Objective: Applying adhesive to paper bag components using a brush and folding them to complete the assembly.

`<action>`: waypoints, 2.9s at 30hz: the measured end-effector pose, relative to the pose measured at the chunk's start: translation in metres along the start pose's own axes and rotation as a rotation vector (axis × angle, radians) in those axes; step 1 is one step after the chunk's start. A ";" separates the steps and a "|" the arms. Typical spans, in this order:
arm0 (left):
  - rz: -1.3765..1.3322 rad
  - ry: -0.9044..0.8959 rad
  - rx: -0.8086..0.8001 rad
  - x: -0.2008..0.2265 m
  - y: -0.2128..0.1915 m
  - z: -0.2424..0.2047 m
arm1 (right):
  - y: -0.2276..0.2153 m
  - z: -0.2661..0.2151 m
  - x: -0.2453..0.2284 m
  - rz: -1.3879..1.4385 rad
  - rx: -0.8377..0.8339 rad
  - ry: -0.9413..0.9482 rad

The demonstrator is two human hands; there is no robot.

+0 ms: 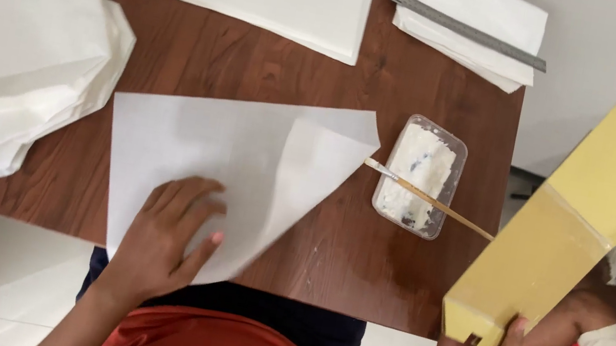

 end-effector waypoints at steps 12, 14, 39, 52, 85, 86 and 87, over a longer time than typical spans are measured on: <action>0.453 -0.013 -0.009 -0.026 0.007 0.004 | 0.077 -0.057 -0.043 -0.164 0.023 0.067; 0.456 0.006 -0.001 -0.022 0.007 0.006 | 0.106 -0.067 -0.032 -0.117 -0.092 0.084; 0.407 -0.141 0.209 -0.032 -0.043 0.008 | 0.217 -0.119 0.089 -1.326 -0.903 -0.386; 0.358 -0.144 0.052 -0.051 -0.025 0.020 | 0.221 -0.120 0.115 -1.567 -1.053 -0.336; 0.335 -0.185 0.091 -0.057 -0.033 0.014 | 0.216 -0.124 0.107 -1.453 -1.036 -0.536; 0.333 -0.175 0.098 -0.055 -0.034 0.014 | 0.215 -0.123 0.107 -1.458 -1.035 -0.524; 0.331 -0.166 0.105 -0.054 -0.034 0.015 | 0.215 -0.123 0.107 -1.462 -1.034 -0.513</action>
Point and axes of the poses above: each hand's wrist, its own z-axis towards the middle knuckle, its own y-axis out of the palm, x = y × z, the point moved 10 cm from there along z, towards the middle knuckle, and after that the axes turned 9 degrees about -z, right-handed, at the moved point
